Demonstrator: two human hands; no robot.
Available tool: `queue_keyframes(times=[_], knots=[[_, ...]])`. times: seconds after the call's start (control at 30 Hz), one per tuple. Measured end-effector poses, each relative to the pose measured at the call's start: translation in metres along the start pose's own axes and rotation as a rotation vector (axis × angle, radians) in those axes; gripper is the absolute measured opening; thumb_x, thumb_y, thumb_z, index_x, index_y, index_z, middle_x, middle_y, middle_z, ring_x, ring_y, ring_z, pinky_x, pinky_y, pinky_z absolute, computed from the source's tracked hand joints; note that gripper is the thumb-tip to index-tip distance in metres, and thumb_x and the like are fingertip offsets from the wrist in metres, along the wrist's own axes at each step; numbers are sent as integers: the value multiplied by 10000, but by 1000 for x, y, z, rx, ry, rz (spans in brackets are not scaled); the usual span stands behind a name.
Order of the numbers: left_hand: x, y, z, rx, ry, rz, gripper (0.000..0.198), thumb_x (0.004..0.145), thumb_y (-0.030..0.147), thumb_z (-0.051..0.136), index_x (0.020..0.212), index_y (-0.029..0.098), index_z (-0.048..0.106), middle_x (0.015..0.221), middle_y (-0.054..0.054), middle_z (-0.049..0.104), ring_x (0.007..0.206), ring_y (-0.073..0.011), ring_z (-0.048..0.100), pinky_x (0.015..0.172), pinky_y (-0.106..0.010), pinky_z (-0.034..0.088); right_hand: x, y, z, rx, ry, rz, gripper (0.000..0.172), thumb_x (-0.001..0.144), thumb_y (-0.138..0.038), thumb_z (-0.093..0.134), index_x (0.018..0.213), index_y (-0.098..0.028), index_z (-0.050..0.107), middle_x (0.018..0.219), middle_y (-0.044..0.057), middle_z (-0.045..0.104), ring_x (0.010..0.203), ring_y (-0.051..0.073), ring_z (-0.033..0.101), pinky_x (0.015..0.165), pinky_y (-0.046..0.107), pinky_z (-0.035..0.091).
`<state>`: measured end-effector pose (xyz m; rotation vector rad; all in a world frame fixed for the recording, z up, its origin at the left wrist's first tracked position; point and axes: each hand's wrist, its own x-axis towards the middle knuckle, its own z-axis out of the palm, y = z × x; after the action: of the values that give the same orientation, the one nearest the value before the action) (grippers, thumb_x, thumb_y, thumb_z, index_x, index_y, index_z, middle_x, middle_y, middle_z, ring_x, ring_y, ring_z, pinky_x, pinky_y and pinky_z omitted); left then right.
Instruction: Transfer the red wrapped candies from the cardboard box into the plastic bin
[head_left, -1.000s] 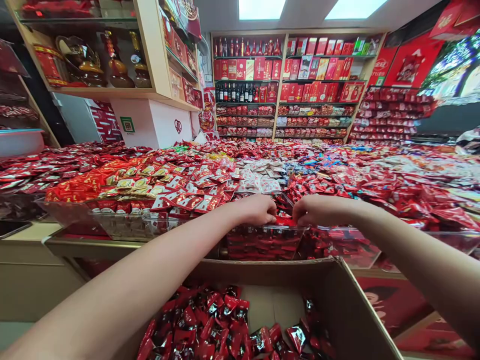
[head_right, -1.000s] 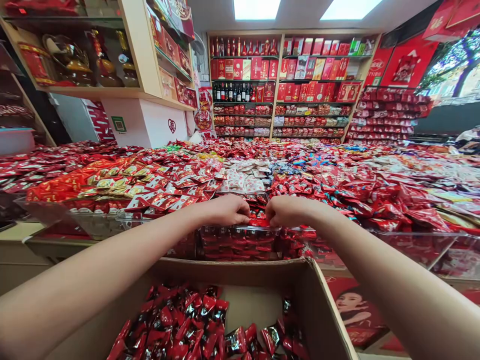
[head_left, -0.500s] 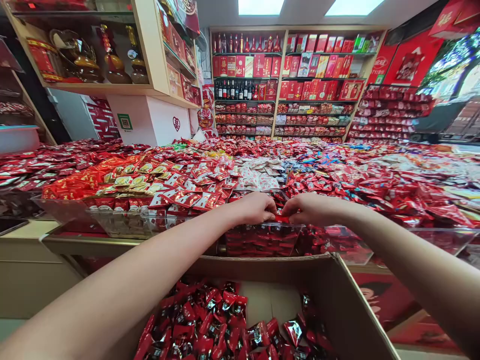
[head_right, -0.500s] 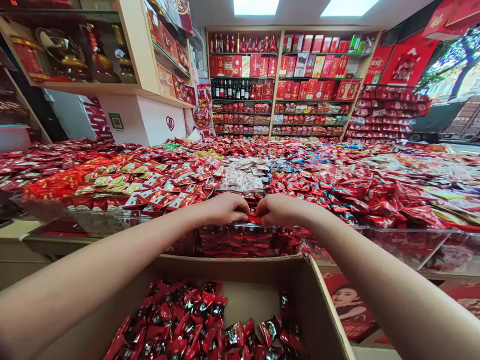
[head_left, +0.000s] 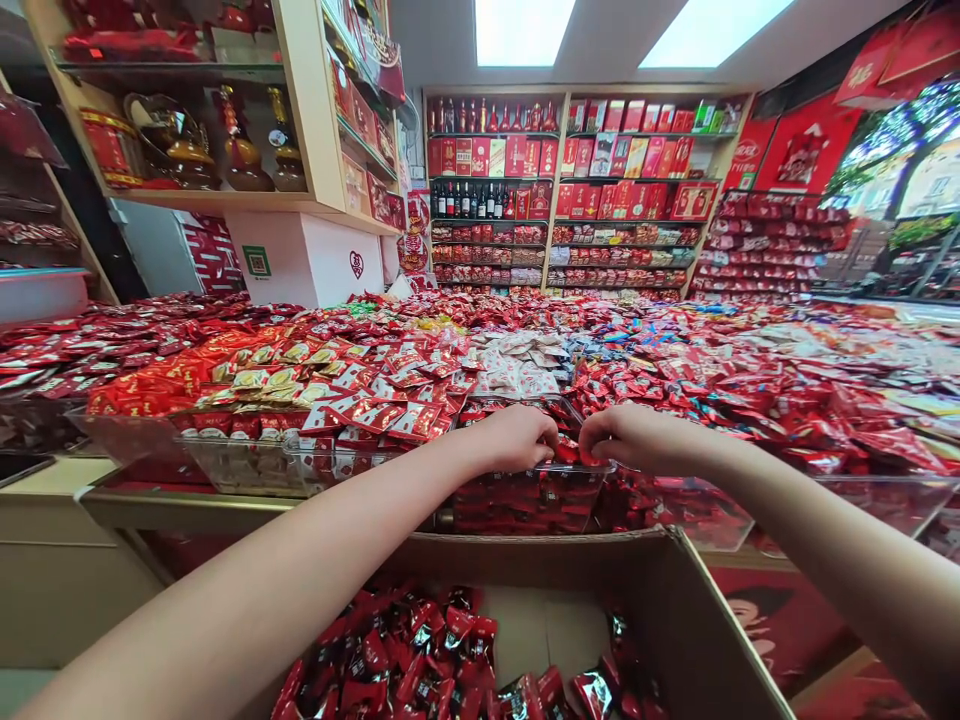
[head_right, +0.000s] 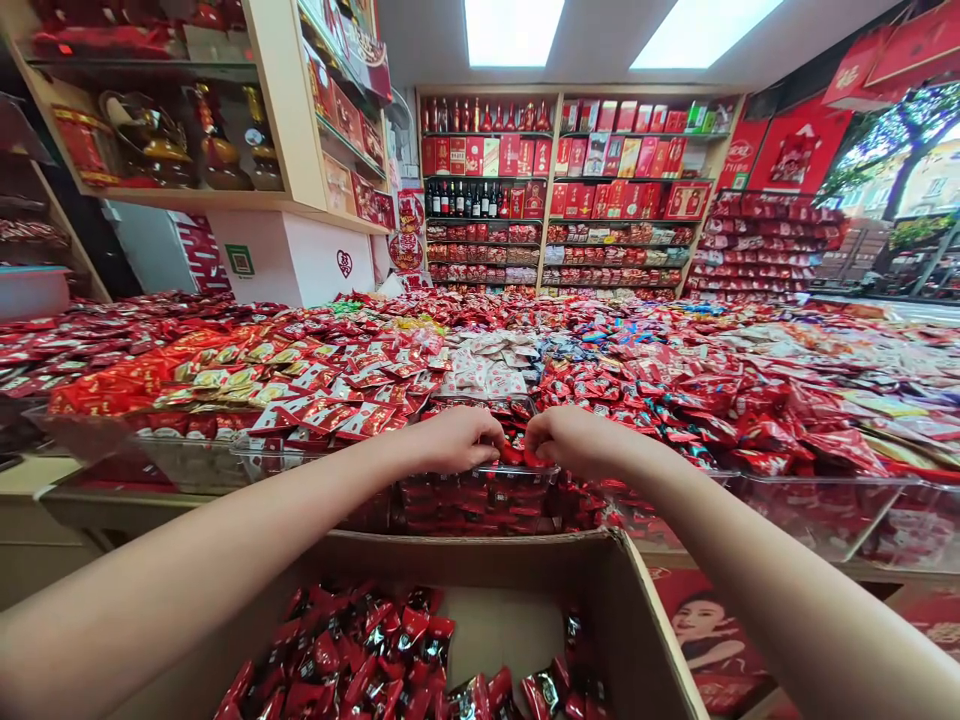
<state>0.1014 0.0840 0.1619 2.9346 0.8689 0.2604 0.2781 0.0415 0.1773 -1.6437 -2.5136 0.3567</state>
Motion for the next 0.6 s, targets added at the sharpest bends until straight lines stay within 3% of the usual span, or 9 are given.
queue_keyframes(times=[0.33,0.6], knots=[[2,4,-5,-7,-82,-52,197,664,234,492,805,181,618,743,-17,646,623,-126,538,527,-190,364,-4,-2,5,3,36,49,268,649,-164,427,862,-192,586,723,12,620,623,133,532,533,203,377],[0,2,-14,-20,-124,-66,144,643,239,515,728,174,612,640,1,625,546,-111,516,454,-180,336,-3,4,5,13,35,10,232,663,-247,467,853,-207,592,756,2,627,656,138,543,561,206,389]])
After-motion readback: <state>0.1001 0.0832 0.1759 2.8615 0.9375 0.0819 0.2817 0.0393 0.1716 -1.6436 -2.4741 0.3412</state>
